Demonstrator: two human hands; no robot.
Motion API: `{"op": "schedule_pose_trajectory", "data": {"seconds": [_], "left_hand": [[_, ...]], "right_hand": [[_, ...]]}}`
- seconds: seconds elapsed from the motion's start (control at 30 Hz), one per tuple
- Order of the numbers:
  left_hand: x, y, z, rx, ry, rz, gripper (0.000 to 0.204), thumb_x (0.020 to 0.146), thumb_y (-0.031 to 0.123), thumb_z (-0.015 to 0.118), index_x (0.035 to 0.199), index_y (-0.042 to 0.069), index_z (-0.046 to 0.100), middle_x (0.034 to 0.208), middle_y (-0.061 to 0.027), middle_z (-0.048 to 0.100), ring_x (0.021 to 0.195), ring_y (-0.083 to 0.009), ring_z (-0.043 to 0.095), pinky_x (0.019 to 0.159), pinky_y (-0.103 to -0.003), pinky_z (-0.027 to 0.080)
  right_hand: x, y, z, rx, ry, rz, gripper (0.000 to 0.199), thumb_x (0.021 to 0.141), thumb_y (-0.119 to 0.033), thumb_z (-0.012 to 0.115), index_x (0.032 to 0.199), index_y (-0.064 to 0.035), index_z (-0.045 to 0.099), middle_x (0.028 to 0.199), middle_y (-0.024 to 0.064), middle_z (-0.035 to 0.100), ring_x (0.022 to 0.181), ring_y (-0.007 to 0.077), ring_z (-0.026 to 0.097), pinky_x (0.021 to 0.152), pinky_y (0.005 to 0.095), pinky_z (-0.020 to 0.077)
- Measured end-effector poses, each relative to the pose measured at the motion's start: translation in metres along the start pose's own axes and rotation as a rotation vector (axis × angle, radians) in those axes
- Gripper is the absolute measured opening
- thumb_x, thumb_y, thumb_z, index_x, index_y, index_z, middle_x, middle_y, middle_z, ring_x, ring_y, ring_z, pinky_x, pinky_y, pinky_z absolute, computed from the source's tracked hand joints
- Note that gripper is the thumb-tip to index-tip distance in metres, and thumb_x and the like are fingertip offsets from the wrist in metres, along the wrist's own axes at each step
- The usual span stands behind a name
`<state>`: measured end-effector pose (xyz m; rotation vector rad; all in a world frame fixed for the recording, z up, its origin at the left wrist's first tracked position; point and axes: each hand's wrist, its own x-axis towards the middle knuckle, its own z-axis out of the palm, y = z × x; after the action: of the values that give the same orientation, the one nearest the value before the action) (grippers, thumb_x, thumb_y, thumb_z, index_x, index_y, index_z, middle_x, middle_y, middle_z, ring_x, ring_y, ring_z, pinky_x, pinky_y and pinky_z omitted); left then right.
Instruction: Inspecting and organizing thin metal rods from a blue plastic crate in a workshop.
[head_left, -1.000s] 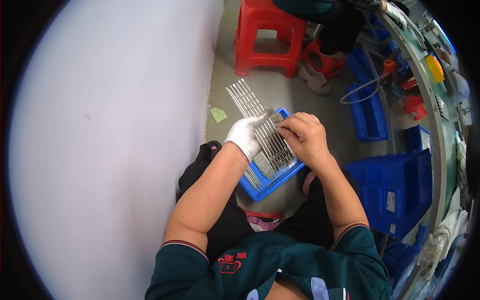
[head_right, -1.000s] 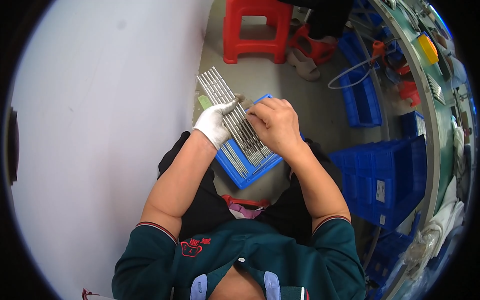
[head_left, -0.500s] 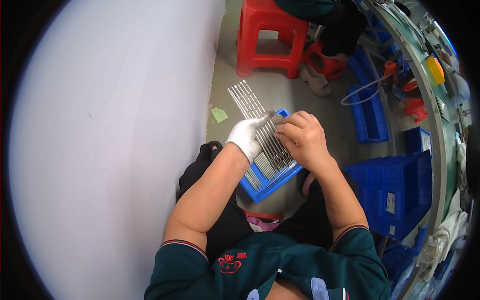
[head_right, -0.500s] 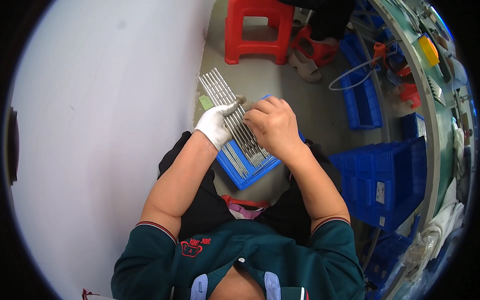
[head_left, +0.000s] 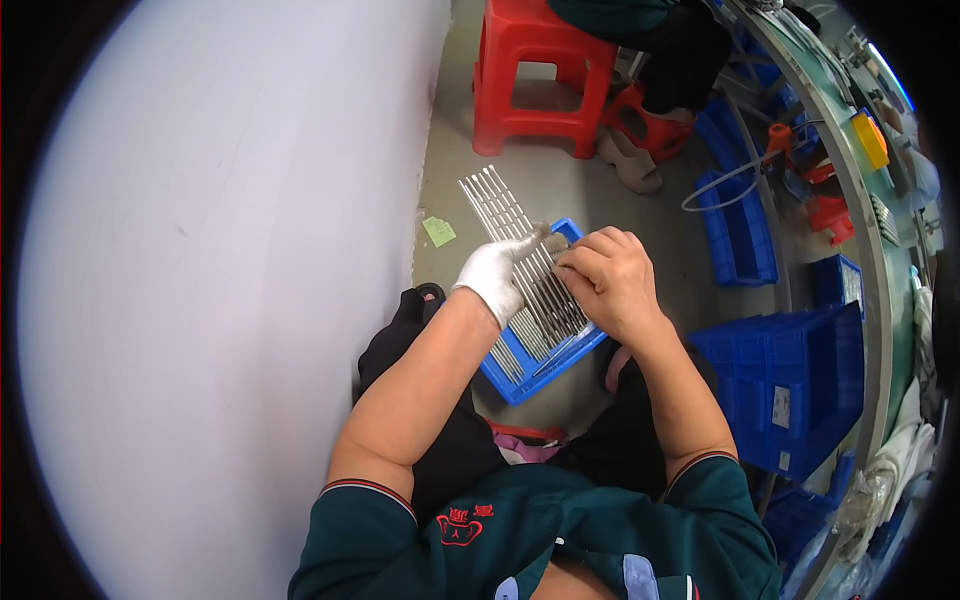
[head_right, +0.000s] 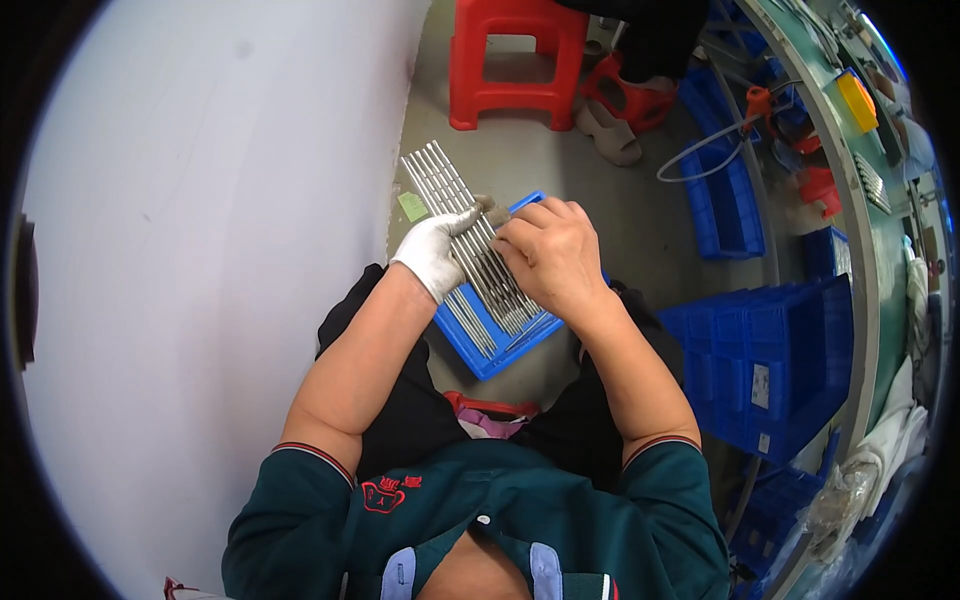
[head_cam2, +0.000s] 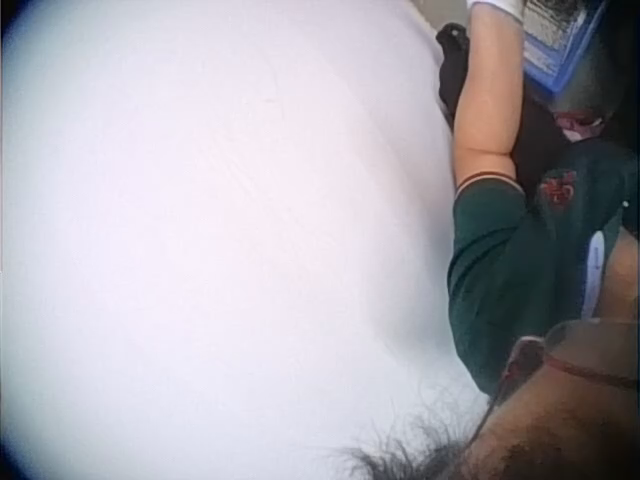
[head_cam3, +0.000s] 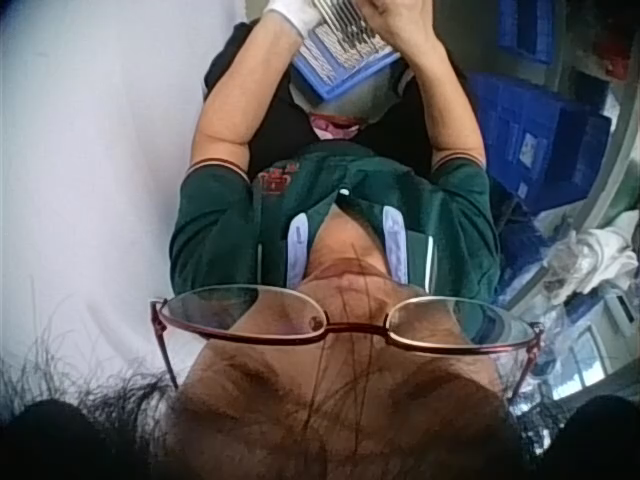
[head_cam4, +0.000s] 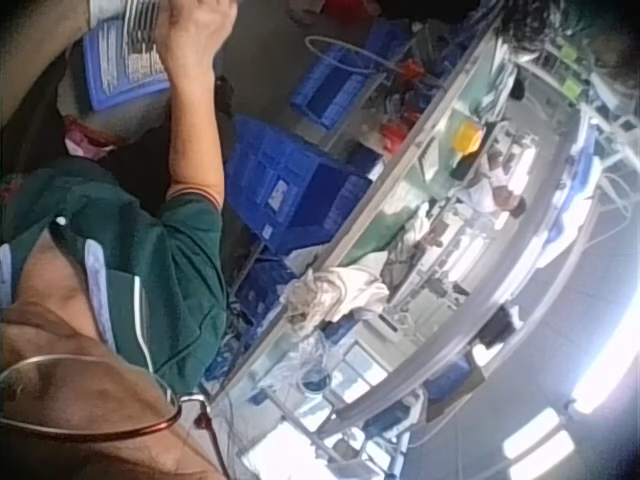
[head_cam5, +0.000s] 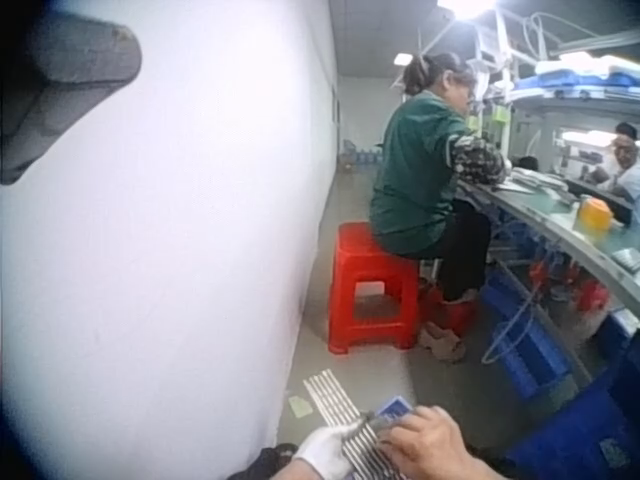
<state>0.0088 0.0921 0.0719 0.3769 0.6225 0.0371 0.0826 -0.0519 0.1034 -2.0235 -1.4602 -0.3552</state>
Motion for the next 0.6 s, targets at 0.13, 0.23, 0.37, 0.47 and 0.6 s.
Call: {"op": "schedule_pose_trajectory", "data": {"seconds": [0.13, 0.23, 0.37, 0.47, 0.6], "left_hand": [[0.000, 0.000, 0.000, -0.002, -0.003, 0.006, 0.023, 0.094, 0.006, 0.045, 0.114, -0.001, 0.053, 0.110, -0.0183, 0.058, 0.100, -0.0321, 0.061, 0.084, -0.045, 0.054], [0.003, 0.000, -0.003, 0.000, -0.008, 0.023, 0.023, 0.094, 0.006, 0.045, 0.114, -0.001, 0.053, 0.110, -0.0182, 0.058, 0.099, -0.0323, 0.061, 0.084, -0.045, 0.054], [0.004, 0.000, -0.007, -0.044, -0.060, 0.003, 0.019, 0.094, 0.011, 0.051, 0.110, 0.003, 0.057, 0.102, -0.0153, 0.063, 0.089, -0.0287, 0.064, 0.075, -0.043, 0.055], [-0.001, 0.001, 0.000, -0.022, -0.036, 0.016, 0.018, 0.093, 0.011, 0.052, 0.109, 0.003, 0.058, 0.101, -0.0148, 0.063, 0.087, -0.0278, 0.064, 0.074, -0.042, 0.056], [0.001, 0.004, -0.005, -0.009, -0.048, 0.017, 0.018, 0.093, 0.012, 0.053, 0.108, 0.003, 0.059, 0.101, -0.0148, 0.064, 0.086, -0.0274, 0.064, 0.072, -0.042, 0.056]], "right_hand": [[0.002, -0.003, -0.001, -0.038, -0.017, -0.006, 0.008, 0.067, -0.010, 0.071, 0.070, -0.0075, 0.064, 0.071, 0.0034, 0.061, 0.070, 0.0223, 0.057, 0.066, 0.0345, 0.0421], [0.001, -0.001, 0.001, -0.063, -0.018, -0.022, 0.009, 0.066, -0.011, 0.072, 0.069, -0.0078, 0.064, 0.070, 0.0032, 0.061, 0.070, 0.0220, 0.057, 0.067, 0.0348, 0.0419], [0.001, -0.003, 0.002, -0.082, -0.038, -0.027, 0.010, 0.065, -0.010, 0.073, 0.070, -0.0082, 0.064, 0.070, 0.0029, 0.060, 0.070, 0.0223, 0.057, 0.068, 0.0352, 0.0422], [-0.001, -0.001, 0.009, -0.037, 0.088, -0.011, 0.010, 0.065, -0.009, 0.072, 0.069, -0.0082, 0.062, 0.066, 0.0029, 0.057, 0.068, 0.0232, 0.055, 0.065, 0.0354, 0.0410], [0.000, 0.000, 0.008, 0.043, 0.039, 0.012, 0.010, 0.066, -0.008, 0.072, 0.071, -0.0081, 0.063, 0.066, 0.0032, 0.057, 0.067, 0.0232, 0.055, 0.064, 0.0350, 0.0410]]}}
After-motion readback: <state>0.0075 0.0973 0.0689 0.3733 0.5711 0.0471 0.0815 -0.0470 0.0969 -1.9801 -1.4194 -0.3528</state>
